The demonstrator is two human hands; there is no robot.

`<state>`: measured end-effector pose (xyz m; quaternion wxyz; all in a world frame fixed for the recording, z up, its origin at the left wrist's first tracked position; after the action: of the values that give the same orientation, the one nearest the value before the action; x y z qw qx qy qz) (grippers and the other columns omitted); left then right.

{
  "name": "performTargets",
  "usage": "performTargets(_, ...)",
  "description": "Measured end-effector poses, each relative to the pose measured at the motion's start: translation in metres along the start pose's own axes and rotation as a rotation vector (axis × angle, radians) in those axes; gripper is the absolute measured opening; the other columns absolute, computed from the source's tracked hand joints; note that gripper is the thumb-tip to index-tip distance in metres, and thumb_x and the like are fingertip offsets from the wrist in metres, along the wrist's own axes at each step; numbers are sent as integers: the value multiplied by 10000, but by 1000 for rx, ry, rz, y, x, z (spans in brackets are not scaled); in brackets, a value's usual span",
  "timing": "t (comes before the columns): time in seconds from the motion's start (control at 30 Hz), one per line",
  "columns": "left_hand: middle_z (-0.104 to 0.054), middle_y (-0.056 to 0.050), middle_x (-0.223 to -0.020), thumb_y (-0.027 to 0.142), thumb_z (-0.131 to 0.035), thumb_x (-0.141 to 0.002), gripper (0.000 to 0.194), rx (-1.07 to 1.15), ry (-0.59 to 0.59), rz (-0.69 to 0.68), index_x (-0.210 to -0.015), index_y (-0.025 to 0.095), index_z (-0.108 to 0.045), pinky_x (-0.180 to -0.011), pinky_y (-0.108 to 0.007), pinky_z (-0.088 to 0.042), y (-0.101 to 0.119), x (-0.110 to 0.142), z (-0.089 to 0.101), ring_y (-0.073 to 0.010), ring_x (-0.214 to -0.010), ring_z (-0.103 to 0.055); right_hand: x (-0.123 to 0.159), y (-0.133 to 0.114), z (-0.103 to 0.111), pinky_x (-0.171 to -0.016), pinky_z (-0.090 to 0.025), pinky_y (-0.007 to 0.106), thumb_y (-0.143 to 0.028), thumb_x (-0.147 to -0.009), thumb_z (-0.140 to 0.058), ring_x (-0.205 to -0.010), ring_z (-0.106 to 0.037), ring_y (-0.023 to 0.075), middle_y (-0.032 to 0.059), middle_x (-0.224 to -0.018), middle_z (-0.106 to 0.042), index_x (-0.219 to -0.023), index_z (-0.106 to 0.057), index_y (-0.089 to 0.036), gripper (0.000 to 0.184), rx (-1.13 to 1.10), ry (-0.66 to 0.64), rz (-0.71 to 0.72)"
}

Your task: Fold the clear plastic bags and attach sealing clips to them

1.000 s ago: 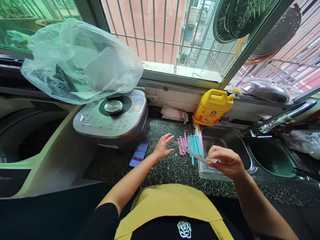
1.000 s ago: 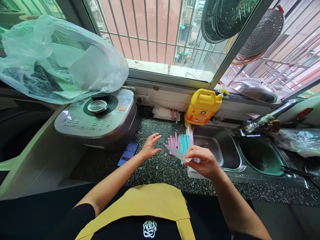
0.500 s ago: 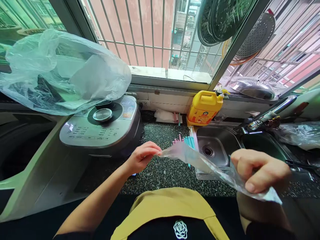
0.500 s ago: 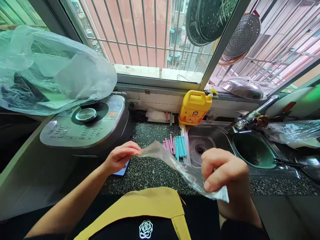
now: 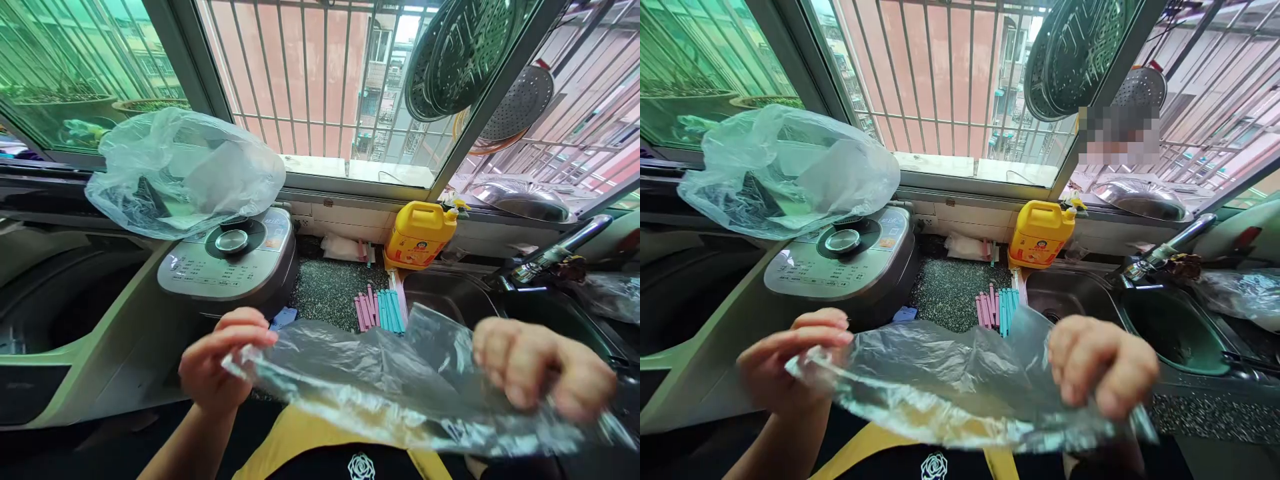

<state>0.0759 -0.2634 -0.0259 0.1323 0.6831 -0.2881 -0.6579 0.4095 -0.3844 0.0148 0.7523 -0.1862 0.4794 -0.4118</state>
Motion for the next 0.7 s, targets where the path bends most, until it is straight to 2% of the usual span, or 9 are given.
performTargets(0.03, -712, 4, -710, 244, -634, -781, 314, 67, 3, 47, -1081, 331, -596, -605, -375, -502, -6, -4, -7, -192, -670, -602, -7, 7, -3, -392, -368, 282, -679, -761, -426, -296, -393, 128, -34, -308, -349, -556, -551, -317, 435, -180, 59, 54)
performTargets(0.07, -703, 1, -690, 252, -622, -796, 238, 143, -12, 100, -1028, 304, -619, -604, -352, -498, -15, -8, -18, -185, -683, -606, -17, 19, -6, -393, -356, 271, -639, -778, -450, -303, -379, 121, -46, -326, -338, -583, -546, -303, 400, -301, 175, 39)
performTargets(0.1, -697, -13, -686, 279, -627, -797, 154, 212, -66, 148, -949, 267, -646, -615, -342, -495, -24, -12, -31, -185, -706, -610, -28, 32, -13, -401, -351, 262, -625, -757, -505, -329, -386, 118, -53, -363, -355, -627, -548, -294, 359, -383, 279, -1)
performTargets(0.17, -688, -29, -671, 298, -652, -781, 102, 333, -166, 214, -854, 228, -667, -652, -337, -490, -40, -16, -57, -183, -731, -609, -52, 55, -35, -432, -350, 250, -580, -715, -608, -395, -404, 107, -57, -441, -403, -699, -555, -270, 315, -508, 358, -103)
performTargets(0.23, -673, -37, -650, 321, -677, -759, 123, 417, -239, 273, -798, 204, -677, -670, -337, -484, -53, -16, -80, -176, -717, -601, -72, 69, -64, -435, -336, 239, -584, -684, -644, -424, -401, 100, -61, -467, -411, -716, -548, -243, 356, -622, 301, -204)
performTargets(0.33, -642, -32, -620, 354, -687, -743, 170, 498, -280, 373, -750, 184, -685, -641, -308, -475, -63, -13, -103, -156, -673, -586, -88, 73, -97, -433, -316, 221, -573, -672, -667, -420, -383, 83, -78, -466, -397, -737, -537, -219, 383, -744, 215, -280)
performTargets(0.43, -653, -29, -671, 335, -696, -737, 157, 519, -288, 450, -762, 180, -688, -636, -275, -476, -65, -10, -113, -139, -679, -591, -91, 68, -116, -461, -336, 212, -548, -645, -708, -445, -401, 68, -77, -513, -441, -783, -549, -202, 405, -800, 133, -316)
performTargets(0.57, -645, -21, -702, 322, -721, -711, 160, 461, -301, 503, -741, 175, -666, -668, -269, -486, -66, -10, -114, -131, -685, -589, -91, 68, -123, -479, -357, 201, -521, -554, -781, -473, -426, 63, -78, -552, -470, -853, -552, -198, 497, -841, 102, -373)
performTargets(0.7, -630, -49, -824, 362, -717, -709, 184, 367, -321, 418, -699, 187, -661, -792, -330, -470, -63, -13, -113, -169, -828, -583, -87, 74, -126, -447, -338, 182, -471, -545, -804, -449, -410, 58, -90, -537, -481, -1015, -543, -212, 597, -916, 106, -426)
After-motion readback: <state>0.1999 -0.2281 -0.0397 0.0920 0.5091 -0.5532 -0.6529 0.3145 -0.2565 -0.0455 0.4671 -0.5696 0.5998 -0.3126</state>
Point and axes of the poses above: each hand's wrist, its own x-axis away from the middle knuckle, its own z-axis out of the back of the hand, y = z × x, the point moved 5 cm from there along -x, towards the middle knuckle
